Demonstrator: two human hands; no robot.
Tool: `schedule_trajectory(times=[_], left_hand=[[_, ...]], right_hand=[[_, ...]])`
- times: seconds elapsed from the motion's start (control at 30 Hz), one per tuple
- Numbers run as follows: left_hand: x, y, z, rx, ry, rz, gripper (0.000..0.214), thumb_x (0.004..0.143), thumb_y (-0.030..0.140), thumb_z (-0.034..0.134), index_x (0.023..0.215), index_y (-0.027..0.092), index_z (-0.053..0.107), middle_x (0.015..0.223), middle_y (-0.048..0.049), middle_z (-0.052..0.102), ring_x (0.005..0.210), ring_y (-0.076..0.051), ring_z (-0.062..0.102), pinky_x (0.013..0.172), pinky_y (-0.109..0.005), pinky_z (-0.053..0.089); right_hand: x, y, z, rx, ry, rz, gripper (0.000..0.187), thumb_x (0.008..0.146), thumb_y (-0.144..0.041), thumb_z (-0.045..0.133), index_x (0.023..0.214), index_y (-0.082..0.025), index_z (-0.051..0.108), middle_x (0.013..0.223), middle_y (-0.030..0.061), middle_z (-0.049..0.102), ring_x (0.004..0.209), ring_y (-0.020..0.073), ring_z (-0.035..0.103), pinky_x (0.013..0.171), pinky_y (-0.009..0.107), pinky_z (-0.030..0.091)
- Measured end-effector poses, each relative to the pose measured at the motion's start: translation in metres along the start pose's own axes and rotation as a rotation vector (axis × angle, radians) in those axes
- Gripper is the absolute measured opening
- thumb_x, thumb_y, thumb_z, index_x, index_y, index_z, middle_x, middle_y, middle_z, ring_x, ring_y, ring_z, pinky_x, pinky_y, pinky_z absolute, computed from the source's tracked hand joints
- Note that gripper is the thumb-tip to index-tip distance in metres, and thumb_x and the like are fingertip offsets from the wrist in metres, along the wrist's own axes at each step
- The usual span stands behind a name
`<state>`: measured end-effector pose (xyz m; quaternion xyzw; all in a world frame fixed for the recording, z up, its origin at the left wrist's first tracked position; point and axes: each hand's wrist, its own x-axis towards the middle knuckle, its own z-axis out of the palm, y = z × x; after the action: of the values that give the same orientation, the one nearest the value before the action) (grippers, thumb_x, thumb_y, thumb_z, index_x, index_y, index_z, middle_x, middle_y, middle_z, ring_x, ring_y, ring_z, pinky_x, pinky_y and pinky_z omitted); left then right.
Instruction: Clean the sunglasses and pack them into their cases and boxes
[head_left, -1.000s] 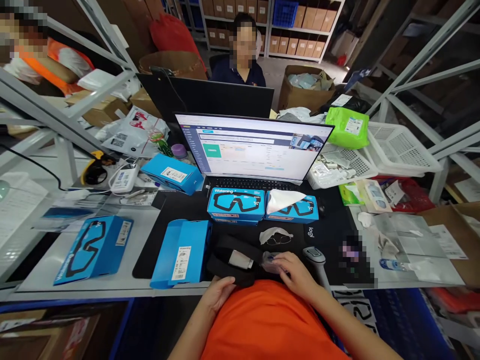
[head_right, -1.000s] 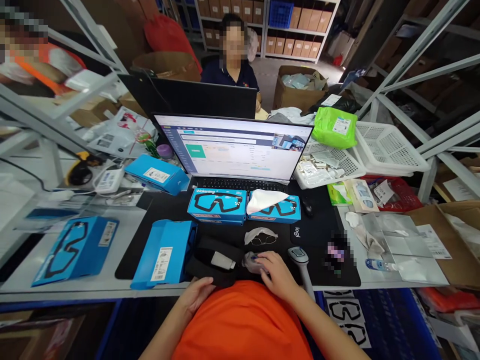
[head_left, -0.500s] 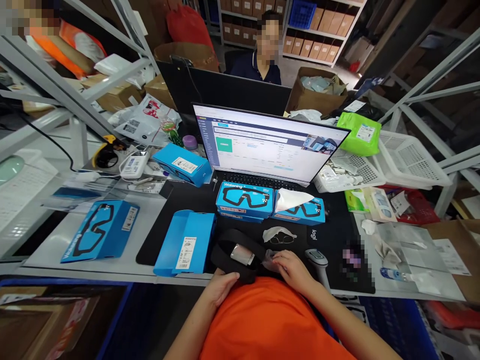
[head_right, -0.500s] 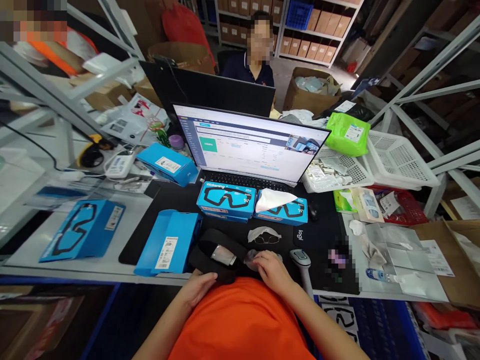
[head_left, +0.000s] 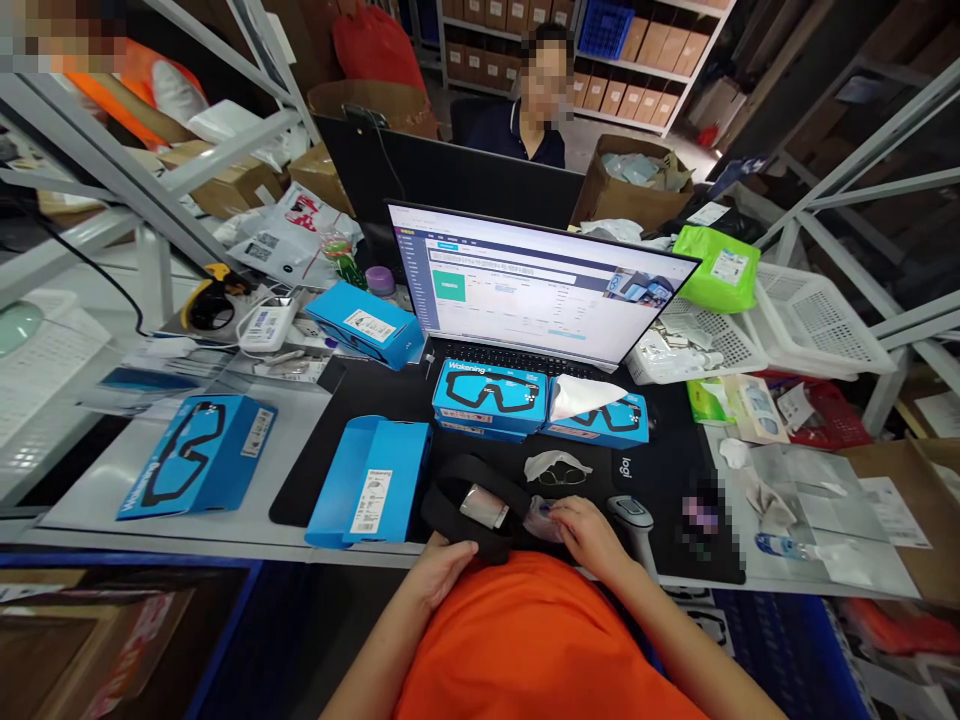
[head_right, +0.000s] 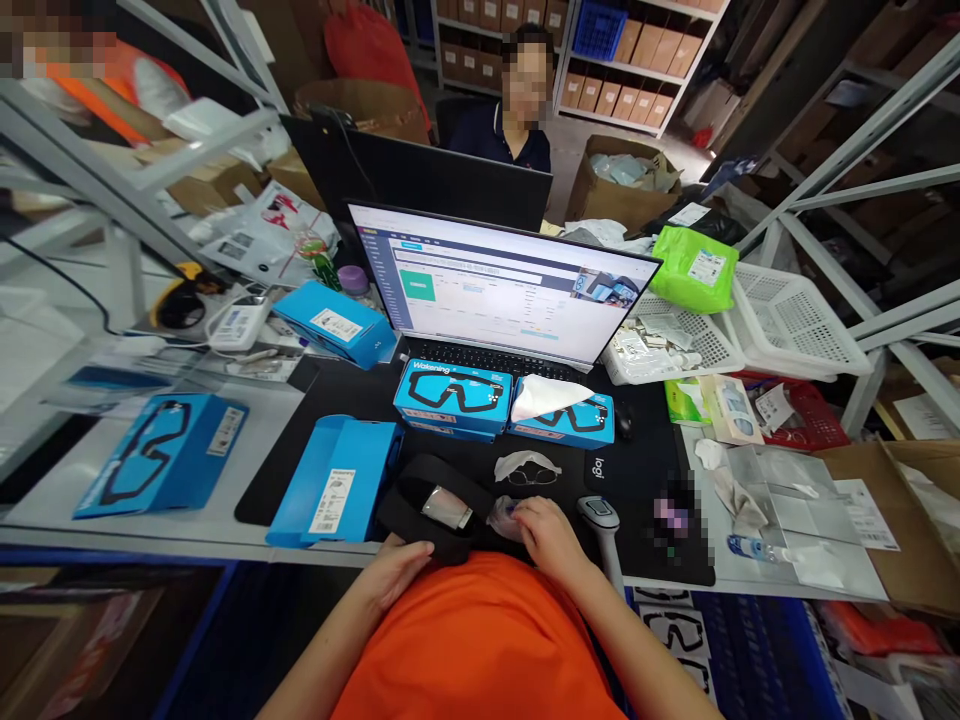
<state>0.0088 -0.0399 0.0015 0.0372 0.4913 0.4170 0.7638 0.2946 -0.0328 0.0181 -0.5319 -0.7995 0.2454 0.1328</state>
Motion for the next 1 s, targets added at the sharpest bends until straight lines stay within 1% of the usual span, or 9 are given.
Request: schedule_trajectory(times=[0.1,0.2,0.33,0.43,0.53,0.6,0.7,0.8,1.0], left_hand=[[-0.001,0.000,0.000,0.002,-0.003,0.000,0.076,0.049,0.003,0.085,0.121,0.016,0.066,0.101,-0.0114,0.078,0.109,-0.037,0.070,0.104,-0.050,0.050],[-0.001,0.000,0.001,0.004,-0.002,0.001,0.076,0.048,0.003,0.085,0.121,0.016,0.066,0.100,-0.0113,0.079,0.108,-0.037,0.070,0.104,-0.051,0.050],[-0.003,-0.001,0.001,0.003,-0.001,0.002,0.074,0.049,0.003,0.084,0.120,0.016,0.066,0.101,-0.0114,0.078,0.108,-0.037,0.070,0.104,-0.050,0.050],[-0.004,0.000,0.002,0.001,0.006,0.003,0.074,0.048,0.004,0.085,0.119,0.016,0.066,0.099,-0.0112,0.079,0.107,-0.037,0.070,0.104,-0.050,0.050],[-0.006,0.001,0.004,-0.002,0.006,0.009,0.074,0.047,0.005,0.086,0.118,0.015,0.067,0.096,-0.0109,0.079,0.106,-0.036,0.071,0.102,-0.050,0.051],[-0.006,0.002,0.005,-0.003,0.005,0.012,0.073,0.047,0.005,0.086,0.117,0.015,0.067,0.095,-0.0104,0.079,0.104,-0.035,0.072,0.101,-0.049,0.052],[-0.006,0.002,0.005,-0.006,0.004,0.015,0.072,0.047,0.005,0.086,0.115,0.015,0.068,0.094,-0.0096,0.079,0.103,-0.035,0.072,0.100,-0.049,0.053],[-0.006,0.003,0.005,-0.010,0.001,0.015,0.069,0.047,0.004,0.085,0.114,0.015,0.068,0.093,-0.0092,0.079,0.103,-0.035,0.072,0.100,-0.049,0.053],[-0.005,0.003,0.004,-0.025,-0.037,0.013,0.069,0.047,0.004,0.084,0.113,0.015,0.069,0.096,-0.0097,0.079,0.107,-0.035,0.070,0.102,-0.050,0.051]], right_hand=[[0.007,0.021,-0.002,-0.083,0.019,0.074,0.037,0.085,-0.003,0.048,0.111,-0.017,0.070,0.111,0.0114,0.071,0.104,0.0264,0.065,0.093,0.043,0.052],[0.016,0.040,0.002,-0.165,0.015,0.127,0.047,0.082,0.000,0.048,0.124,-0.014,0.065,0.126,0.0151,0.067,0.119,0.0296,0.060,0.103,0.048,0.047],[0.026,0.052,0.009,-0.255,-0.044,0.172,0.057,0.080,0.000,0.053,0.134,-0.014,0.059,0.140,0.0164,0.059,0.131,0.0315,0.052,0.109,0.050,0.041],[0.033,0.054,0.012,-0.314,-0.125,0.193,0.046,0.084,0.000,0.053,0.125,-0.015,0.066,0.133,0.0169,0.064,0.128,0.0321,0.055,0.111,0.049,0.038],[0.041,0.053,0.011,-0.368,-0.208,0.225,0.031,0.091,-0.003,0.052,0.114,-0.015,0.070,0.120,0.0158,0.070,0.115,0.0289,0.063,0.104,0.047,0.045],[0.044,0.053,0.011,-0.395,-0.256,0.250,0.020,0.096,-0.015,0.057,0.113,-0.014,0.067,0.117,0.0121,0.069,0.109,0.0259,0.065,0.097,0.046,0.050],[0.046,0.052,0.010,-0.411,-0.317,0.273,0.023,0.097,-0.033,0.061,0.112,-0.015,0.065,0.115,0.0077,0.067,0.102,0.0226,0.066,0.092,0.046,0.054],[0.044,0.051,0.007,-0.401,-0.338,0.277,0.020,0.097,-0.024,0.059,0.113,-0.016,0.067,0.113,0.0094,0.069,0.105,0.0233,0.065,0.095,0.041,0.050],[0.041,0.049,0.003,-0.393,-0.315,0.329,0.034,0.089,-0.014,0.059,0.123,-0.016,0.065,0.121,0.0139,0.067,0.117,0.0278,0.060,0.098,0.033,0.043]])
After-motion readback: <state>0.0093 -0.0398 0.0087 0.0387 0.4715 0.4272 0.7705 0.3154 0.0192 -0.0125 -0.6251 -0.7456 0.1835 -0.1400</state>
